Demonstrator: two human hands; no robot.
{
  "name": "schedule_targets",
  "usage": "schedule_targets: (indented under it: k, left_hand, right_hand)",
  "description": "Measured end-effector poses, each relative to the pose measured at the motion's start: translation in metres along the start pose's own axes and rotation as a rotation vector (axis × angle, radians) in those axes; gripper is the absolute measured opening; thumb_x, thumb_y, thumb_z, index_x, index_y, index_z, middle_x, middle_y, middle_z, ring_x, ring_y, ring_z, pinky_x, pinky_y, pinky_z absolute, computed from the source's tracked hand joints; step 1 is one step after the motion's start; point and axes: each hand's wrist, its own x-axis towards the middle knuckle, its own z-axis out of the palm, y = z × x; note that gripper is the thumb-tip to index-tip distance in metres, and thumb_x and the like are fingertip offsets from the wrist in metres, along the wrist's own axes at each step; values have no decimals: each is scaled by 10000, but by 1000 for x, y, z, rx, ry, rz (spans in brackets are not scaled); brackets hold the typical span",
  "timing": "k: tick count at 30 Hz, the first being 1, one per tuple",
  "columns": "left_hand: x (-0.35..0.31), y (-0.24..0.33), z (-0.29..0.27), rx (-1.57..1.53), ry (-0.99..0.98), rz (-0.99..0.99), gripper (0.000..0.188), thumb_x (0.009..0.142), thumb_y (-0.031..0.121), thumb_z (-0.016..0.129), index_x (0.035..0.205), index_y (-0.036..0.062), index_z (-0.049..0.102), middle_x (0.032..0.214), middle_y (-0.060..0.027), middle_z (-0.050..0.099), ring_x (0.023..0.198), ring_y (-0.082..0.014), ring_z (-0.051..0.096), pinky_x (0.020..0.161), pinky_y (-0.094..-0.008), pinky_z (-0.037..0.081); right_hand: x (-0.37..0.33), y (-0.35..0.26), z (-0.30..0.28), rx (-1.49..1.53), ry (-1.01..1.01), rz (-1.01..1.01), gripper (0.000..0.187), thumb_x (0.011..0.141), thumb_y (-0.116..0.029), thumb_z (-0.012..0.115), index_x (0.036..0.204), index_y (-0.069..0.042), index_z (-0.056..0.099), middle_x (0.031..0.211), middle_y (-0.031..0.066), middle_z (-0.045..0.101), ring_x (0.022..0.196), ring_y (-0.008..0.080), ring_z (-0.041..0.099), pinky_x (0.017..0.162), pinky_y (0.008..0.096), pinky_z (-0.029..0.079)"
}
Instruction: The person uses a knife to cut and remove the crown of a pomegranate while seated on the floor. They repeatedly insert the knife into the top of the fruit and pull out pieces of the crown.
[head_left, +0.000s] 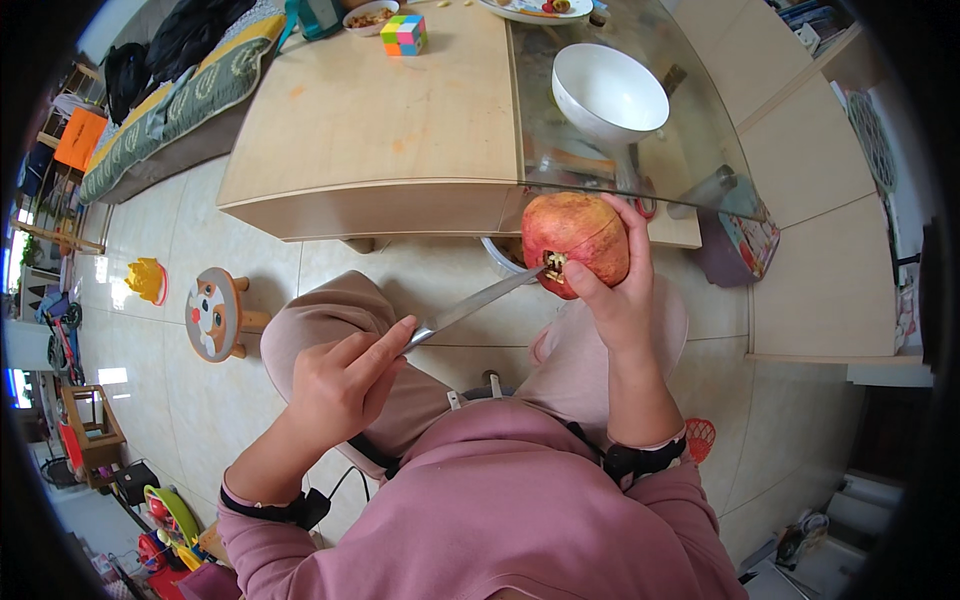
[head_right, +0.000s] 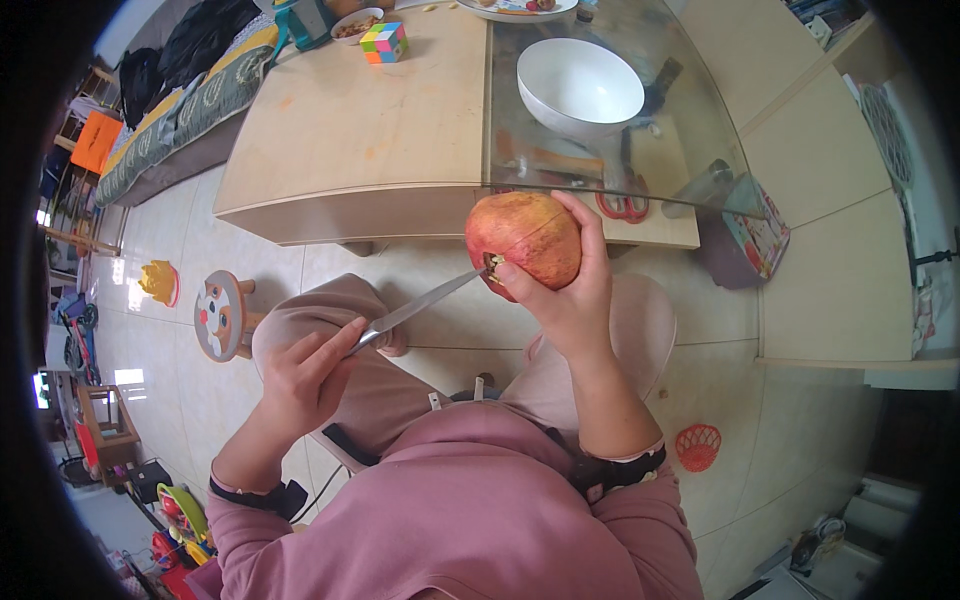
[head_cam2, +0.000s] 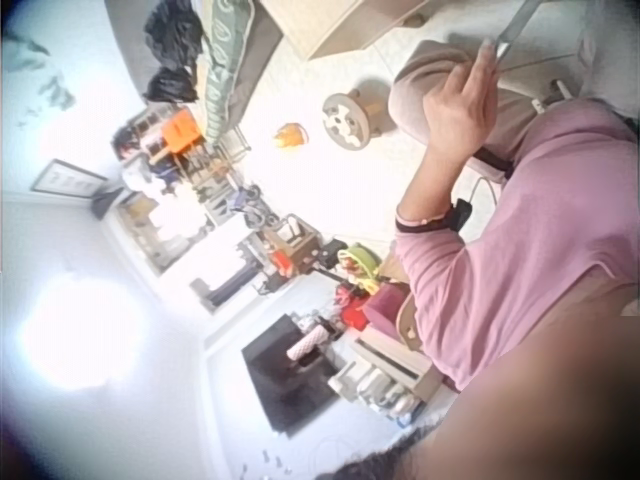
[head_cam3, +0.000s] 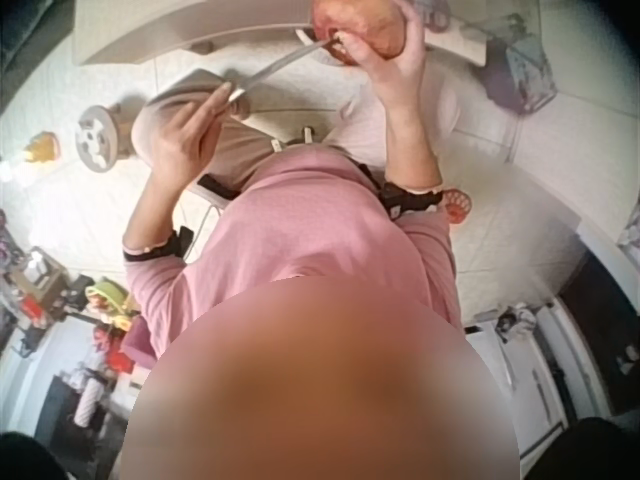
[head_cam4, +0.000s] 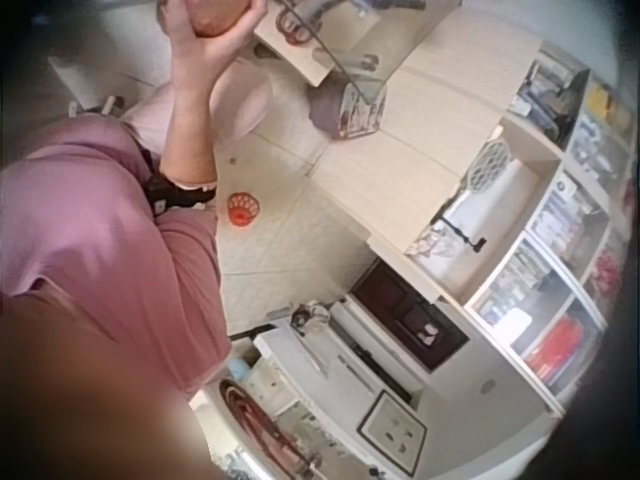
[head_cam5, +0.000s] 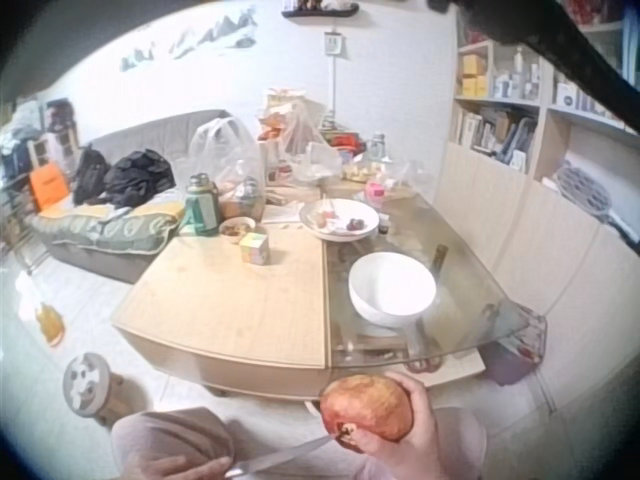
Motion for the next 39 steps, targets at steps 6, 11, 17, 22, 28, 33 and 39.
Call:
schedule_targets:
  k: [6,11,17,22,28,33,39]
  left_hand:
    - [0,2,-2,3,-24,-11,525,806,36,748,1324,82,678,742,-39,615,575,-218,606,498,-349,479]
    - [-3,4,4,-150,-16,-108,438,856,21,715,1291,42,665,742,-67,607,599,-211,610,527,-320,480]
    - [5,6,43,-917,40,-529,272,1034,110,571,1280,-1,609,742,6,526,648,-73,484,604,-233,418]
    - [15,18,50,-737,103,-354,391,1002,50,597,1391,25,577,782,-16,568,648,-109,509,624,-245,449]
    - [14,25,21,-210,104,-140,461,823,-63,698,1258,89,713,879,-85,681,635,-228,621,559,-301,509]
    - [18,37,22,-57,104,-107,484,771,-23,698,1226,135,752,897,-65,671,629,-202,624,532,-323,499]
    - [20,46,29,31,127,-89,569,700,-9,700,1245,147,750,909,-63,658,619,-196,613,517,-323,488]
  right_hand:
    - [-1,0,0,-19,2,-41,832,757,-289,901,1416,-35,460,1294,132,584,1193,215,603,1024,364,500]
    - [-1,1,0,-5,19,-49,827,767,-286,896,1420,-36,454,1301,134,580,1194,221,602,1021,364,502]
    - [-6,9,15,158,80,61,814,785,-255,883,1436,-44,442,1338,134,553,1226,224,578,1047,365,486]
    - [-7,18,19,247,171,73,867,769,-205,894,1467,-52,403,1381,130,516,1262,233,552,1081,380,469]
    - [-1,31,5,-16,277,-175,985,715,-258,945,1482,-55,362,1424,135,451,1311,253,512,1098,391,456]
    - [-5,37,9,-93,333,-327,1047,705,-367,952,1495,-49,344,1454,131,400,1345,257,461,1128,399,406]
    - [-7,35,12,-100,348,-369,1051,723,-403,941,1499,-43,331,1433,116,402,1332,247,453,1132,392,384]
